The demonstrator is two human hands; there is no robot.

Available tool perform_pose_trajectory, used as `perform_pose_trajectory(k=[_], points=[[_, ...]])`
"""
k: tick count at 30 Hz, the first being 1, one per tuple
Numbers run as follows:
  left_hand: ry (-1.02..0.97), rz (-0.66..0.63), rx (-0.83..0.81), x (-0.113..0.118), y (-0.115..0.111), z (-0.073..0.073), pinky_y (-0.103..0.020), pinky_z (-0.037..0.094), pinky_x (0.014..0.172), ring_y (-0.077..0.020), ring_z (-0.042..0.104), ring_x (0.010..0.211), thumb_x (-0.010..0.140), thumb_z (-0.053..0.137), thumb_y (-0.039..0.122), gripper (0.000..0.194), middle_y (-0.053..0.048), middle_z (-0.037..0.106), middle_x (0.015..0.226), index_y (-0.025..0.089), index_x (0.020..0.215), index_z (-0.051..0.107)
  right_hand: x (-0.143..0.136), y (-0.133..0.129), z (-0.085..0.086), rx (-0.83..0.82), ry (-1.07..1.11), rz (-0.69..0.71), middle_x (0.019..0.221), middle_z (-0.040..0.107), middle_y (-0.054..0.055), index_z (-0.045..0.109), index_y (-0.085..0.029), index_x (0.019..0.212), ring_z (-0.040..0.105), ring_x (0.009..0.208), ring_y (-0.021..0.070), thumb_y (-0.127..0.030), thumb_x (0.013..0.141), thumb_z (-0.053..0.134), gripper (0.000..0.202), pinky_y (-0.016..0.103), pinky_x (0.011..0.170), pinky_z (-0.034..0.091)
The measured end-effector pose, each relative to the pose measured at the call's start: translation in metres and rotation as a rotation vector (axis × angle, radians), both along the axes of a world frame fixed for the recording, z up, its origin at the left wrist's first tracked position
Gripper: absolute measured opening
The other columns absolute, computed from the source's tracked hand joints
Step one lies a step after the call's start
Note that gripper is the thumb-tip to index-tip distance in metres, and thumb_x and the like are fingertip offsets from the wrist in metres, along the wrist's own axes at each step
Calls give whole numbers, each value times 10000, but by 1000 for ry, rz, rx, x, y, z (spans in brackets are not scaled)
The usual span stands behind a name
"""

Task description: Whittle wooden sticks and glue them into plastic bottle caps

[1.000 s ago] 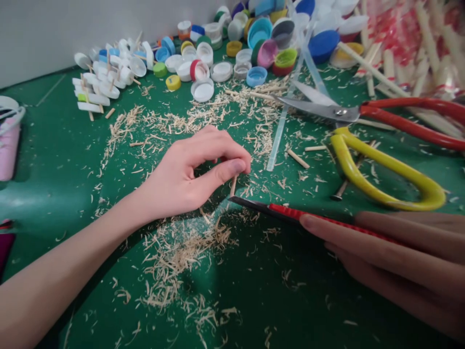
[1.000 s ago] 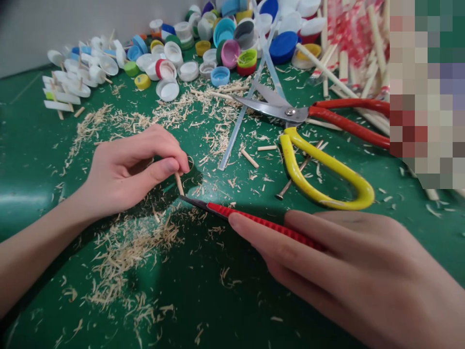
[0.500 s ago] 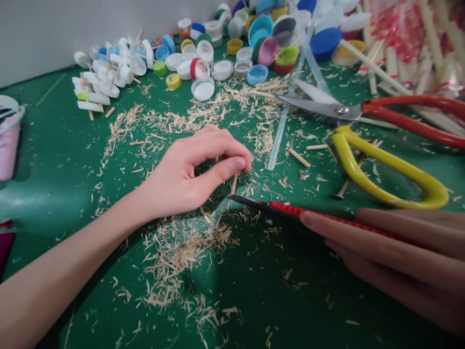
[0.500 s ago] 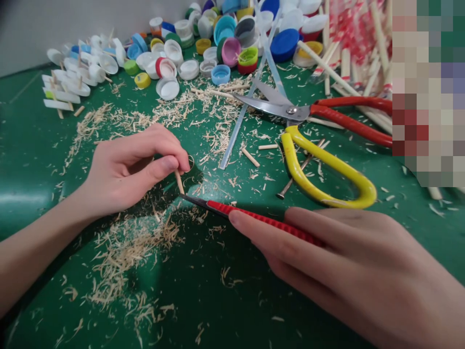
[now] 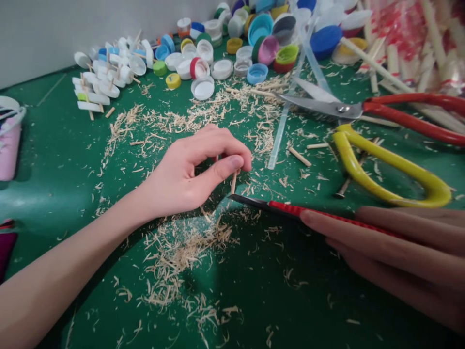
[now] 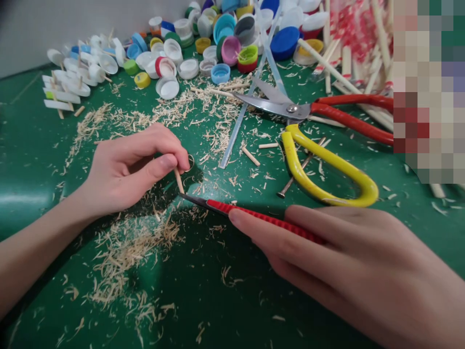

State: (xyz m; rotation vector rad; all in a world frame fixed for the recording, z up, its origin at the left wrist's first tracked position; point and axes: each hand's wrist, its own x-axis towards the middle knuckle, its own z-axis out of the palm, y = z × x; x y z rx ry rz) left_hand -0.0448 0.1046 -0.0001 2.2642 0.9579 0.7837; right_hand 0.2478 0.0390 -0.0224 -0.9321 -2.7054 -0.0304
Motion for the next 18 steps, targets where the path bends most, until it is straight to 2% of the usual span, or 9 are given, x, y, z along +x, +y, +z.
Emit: perform_pose_trajectory(k=[5, 13, 18], points=[[-4, -15, -10, 0, 0, 1, -337, 497, 804, -159, 598, 829, 930, 475, 267, 193, -38, 683, 854, 211, 855, 643, 5, -3, -8, 63, 4, -55, 863, 613, 9, 296, -353, 1474, 596, 706, 160, -292, 977, 368, 506, 320, 582, 447], [7, -16, -25, 0, 0, 2, -339, 491, 797, -166, 593, 834, 932, 467, 278, 202, -38, 682, 851, 217, 851, 642, 1, 1, 2, -3, -13, 18, 832, 606, 8, 251, -330, 1493, 582, 656, 146, -257, 983, 347, 524, 309, 515, 419], [-17, -38, -3, 1, 0, 2, -333, 485, 802, -154, 585, 805, 930, 463, 230, 191, -37, 674, 832, 195, 850, 633, 3, -1, -6, 36, 3, -4, 822, 605, 8, 263, -350, 1485, 586, 676, 155, -267, 982, 349, 516, 315, 505, 403]])
